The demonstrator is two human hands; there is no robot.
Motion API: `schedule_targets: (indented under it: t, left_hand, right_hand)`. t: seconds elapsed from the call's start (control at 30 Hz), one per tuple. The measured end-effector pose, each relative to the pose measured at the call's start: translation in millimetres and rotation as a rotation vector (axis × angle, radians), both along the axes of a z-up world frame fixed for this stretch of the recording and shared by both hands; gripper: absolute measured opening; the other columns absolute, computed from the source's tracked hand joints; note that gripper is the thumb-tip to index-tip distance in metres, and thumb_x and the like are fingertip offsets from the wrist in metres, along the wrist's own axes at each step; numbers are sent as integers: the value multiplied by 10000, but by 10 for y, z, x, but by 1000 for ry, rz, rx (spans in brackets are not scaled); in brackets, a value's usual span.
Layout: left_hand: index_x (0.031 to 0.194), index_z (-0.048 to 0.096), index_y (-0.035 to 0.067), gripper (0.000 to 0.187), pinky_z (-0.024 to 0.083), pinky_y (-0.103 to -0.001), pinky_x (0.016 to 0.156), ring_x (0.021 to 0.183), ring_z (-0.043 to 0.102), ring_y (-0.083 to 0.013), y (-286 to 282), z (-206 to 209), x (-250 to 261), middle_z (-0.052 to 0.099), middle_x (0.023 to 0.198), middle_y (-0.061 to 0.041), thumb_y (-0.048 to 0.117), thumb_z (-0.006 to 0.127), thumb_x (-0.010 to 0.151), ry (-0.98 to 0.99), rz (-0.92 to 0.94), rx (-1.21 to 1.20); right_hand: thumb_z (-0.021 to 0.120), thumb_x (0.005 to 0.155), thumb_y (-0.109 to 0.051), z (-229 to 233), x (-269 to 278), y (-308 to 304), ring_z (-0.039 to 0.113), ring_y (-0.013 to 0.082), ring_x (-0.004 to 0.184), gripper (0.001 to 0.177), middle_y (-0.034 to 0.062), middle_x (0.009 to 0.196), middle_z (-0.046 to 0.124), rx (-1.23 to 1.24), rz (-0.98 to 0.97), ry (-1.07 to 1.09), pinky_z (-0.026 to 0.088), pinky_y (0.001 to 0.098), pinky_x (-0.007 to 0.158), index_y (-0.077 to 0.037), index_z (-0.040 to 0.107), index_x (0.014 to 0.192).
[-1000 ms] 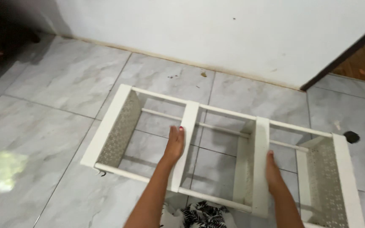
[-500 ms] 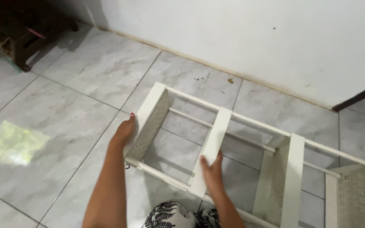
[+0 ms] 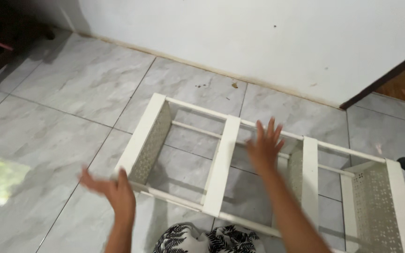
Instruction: The person assembles a white plastic three-tier rolling shelf by attaching black caster wheels to the base. They lay the unit on its side, insert and press each wheel into the bottom corners, then stand the shelf upright and test its stability.
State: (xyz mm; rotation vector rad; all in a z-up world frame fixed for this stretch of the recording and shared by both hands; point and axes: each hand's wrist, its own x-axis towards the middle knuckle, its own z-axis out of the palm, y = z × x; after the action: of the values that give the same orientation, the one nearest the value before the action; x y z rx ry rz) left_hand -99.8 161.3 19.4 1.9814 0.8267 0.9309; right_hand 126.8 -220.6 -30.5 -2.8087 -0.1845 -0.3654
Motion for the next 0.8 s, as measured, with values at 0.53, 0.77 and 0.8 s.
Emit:
schedule_targets:
  t: [0.53, 0.77, 0.8]
  left_hand:
    - [1427, 321, 104, 484, 524, -494, 518, 734, 644, -268, -1666, -1428, 258, 689, 918, -193, 79, 562, 1008, 67, -141, -1141]
    - [1500, 303, 47, 488, 444, -280, 631, 770, 505, -126, -1154, 1021, 716, 560, 912, -58, 143, 450, 1046, -475, -398, -672]
    - [1306, 400, 1, 295, 468, -302, 658, 854, 563, -123, -1095, 1445, 794, 551, 950, -40, 191, 442, 1084, -449, -358, -686]
  right_hand:
    - [533, 1026, -225, 1018, 560, -521, 606, 326, 971, 117, 81, 982, 673, -116, 116, 123, 426, 499, 843, -176, 610, 1099]
    - [531, 1014, -217, 2705, 637, -484, 627, 389, 996, 188, 158, 1044, 674, 129, 176, -219, 472, 505, 805, -127, 572, 1175]
    - [532, 1044, -265, 2924, 622, -502, 633, 395, 981, 202, 160, 1053, 674, 194, 126, -186, 477, 504, 794, -132, 563, 1192]
